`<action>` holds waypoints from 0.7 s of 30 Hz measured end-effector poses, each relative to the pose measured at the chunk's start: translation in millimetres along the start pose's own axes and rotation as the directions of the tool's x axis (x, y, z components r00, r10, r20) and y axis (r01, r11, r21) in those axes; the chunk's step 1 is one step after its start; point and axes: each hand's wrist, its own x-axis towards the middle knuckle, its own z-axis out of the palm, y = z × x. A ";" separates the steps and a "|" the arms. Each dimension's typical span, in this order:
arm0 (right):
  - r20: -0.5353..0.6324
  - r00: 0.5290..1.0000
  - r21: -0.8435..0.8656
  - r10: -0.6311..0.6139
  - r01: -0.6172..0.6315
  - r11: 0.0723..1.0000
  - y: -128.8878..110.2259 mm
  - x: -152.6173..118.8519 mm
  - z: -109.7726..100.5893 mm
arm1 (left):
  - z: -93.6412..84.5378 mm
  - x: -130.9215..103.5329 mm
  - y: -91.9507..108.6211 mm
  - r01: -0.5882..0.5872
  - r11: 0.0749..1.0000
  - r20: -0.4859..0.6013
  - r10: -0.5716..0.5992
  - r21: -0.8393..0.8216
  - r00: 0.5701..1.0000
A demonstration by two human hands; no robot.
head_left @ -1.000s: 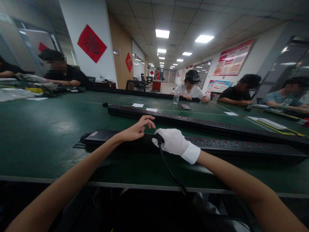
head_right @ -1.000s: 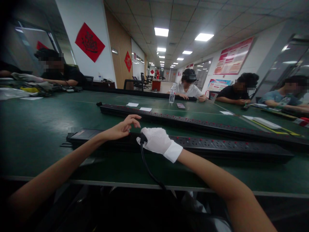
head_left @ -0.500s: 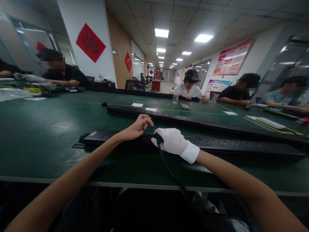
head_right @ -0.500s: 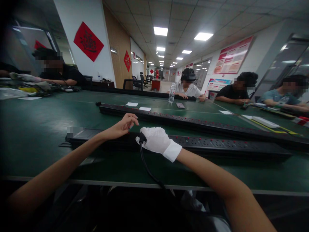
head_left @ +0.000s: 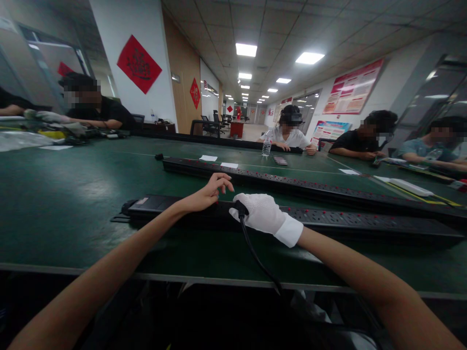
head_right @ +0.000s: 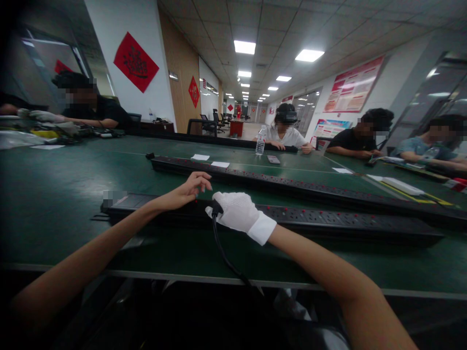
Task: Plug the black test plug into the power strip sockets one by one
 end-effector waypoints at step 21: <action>-0.055 0.984 0.612 0.168 -0.100 0.785 11.0 20.9 7.4 | -2.7 -3.0 1.8 0.030 0.988 -0.002 -0.031 -0.152 1.000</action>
